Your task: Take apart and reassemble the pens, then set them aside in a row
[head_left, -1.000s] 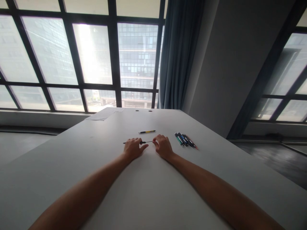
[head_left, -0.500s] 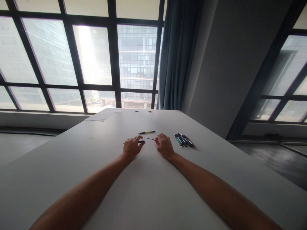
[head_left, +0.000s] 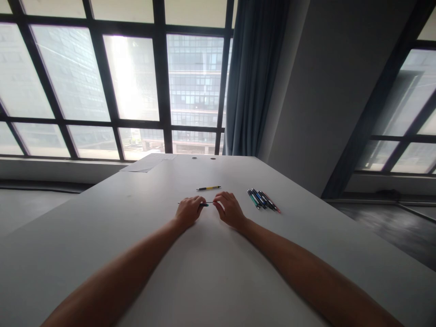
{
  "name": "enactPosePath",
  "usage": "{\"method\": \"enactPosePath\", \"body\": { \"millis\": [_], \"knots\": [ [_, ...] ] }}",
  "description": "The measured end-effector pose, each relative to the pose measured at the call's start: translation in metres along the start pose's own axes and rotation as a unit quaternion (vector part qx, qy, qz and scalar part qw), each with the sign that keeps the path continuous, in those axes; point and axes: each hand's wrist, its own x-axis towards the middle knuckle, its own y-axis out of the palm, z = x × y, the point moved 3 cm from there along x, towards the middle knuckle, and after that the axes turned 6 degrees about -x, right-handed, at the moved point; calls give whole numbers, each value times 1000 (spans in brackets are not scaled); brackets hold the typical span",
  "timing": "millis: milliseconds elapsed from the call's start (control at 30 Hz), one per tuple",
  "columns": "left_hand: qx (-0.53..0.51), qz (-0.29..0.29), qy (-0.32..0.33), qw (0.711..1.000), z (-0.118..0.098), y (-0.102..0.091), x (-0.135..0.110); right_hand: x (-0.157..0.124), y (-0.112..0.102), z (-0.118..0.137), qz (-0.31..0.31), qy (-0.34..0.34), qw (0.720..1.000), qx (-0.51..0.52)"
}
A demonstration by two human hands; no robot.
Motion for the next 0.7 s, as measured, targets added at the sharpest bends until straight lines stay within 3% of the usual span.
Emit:
{"method": "enactPosePath", "body": {
  "millis": [200, 533, 700],
  "knots": [
    [-8, 2, 12, 1000, -2, -1, 0, -1, -1, 2, -5, -12, 1000, -4],
    [16, -20, 11, 1000, -1, -2, 1, 0, 5, -4, 46, 65, 996, -47],
    [19, -22, -3, 1000, -1, -1, 0, -1, 7, -16, 48, 146, 985, -81]
  ]
}}
